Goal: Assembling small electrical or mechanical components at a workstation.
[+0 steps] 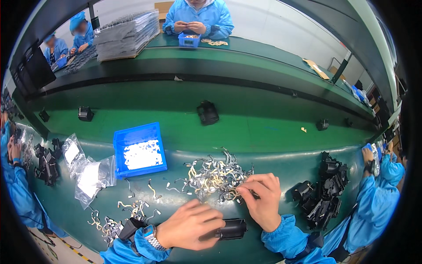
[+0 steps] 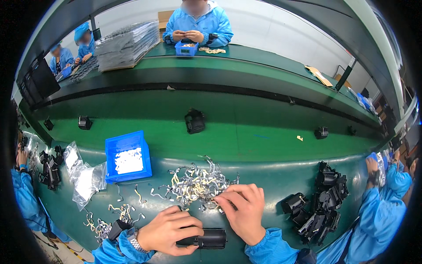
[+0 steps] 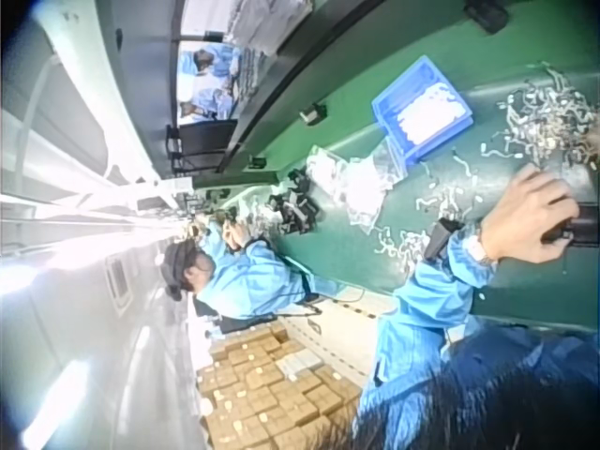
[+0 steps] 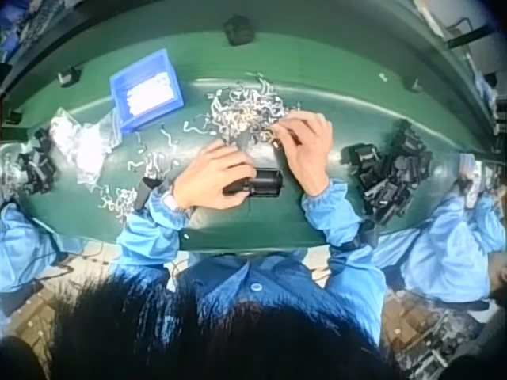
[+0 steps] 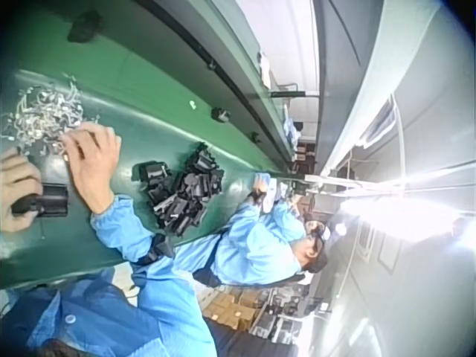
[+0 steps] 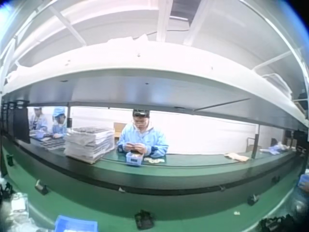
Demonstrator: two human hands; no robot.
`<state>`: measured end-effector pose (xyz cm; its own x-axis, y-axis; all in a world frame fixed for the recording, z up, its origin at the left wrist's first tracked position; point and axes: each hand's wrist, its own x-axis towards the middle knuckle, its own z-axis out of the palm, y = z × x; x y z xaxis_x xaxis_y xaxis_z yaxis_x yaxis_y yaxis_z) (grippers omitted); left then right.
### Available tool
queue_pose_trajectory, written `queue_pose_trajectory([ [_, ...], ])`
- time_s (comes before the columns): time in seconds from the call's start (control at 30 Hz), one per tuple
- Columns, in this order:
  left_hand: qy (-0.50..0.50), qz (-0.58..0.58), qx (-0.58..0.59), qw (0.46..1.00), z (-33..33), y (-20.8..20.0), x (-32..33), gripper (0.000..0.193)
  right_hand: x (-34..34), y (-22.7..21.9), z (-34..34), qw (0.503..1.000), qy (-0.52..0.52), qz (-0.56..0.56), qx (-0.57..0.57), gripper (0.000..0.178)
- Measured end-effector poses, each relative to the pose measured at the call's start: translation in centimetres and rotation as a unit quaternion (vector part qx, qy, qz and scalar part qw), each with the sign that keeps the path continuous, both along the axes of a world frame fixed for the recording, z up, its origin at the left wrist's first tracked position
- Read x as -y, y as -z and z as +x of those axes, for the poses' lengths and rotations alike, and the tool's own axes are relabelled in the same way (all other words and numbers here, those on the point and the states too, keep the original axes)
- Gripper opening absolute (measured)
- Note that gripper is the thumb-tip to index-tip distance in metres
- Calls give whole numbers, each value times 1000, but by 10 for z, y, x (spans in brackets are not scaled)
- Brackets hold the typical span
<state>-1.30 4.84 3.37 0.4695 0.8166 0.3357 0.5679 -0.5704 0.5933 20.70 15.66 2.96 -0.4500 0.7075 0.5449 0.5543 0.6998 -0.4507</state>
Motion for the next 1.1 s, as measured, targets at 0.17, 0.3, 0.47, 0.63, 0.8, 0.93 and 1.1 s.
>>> queue_pose_trajectory([
  [0.17,5,-2,-4,1000,0,0,0,28,-3,2,1,1000,17,-16,-18,13],
  [0.3,6,-8,-7,1000,-1,-1,0,28,-5,2,3,999,21,-32,-4,14],
  [0.47,9,-8,-4,1000,0,1,0,29,-7,-2,3,996,48,-12,-71,14],
  [0.63,21,-29,4,999,-1,-8,0,41,-16,4,8,992,47,-28,-117,15],
  [0.8,-27,6,47,999,-2,-10,-2,52,-16,-6,6,996,20,-52,-64,14],
  [0.93,-40,13,38,998,-1,-9,-1,50,-17,3,7,1000,-11,-20,-9,15],
  [1.1,-40,21,38,998,-1,-9,-2,49,-18,6,1,995,26,27,-89,20],
])
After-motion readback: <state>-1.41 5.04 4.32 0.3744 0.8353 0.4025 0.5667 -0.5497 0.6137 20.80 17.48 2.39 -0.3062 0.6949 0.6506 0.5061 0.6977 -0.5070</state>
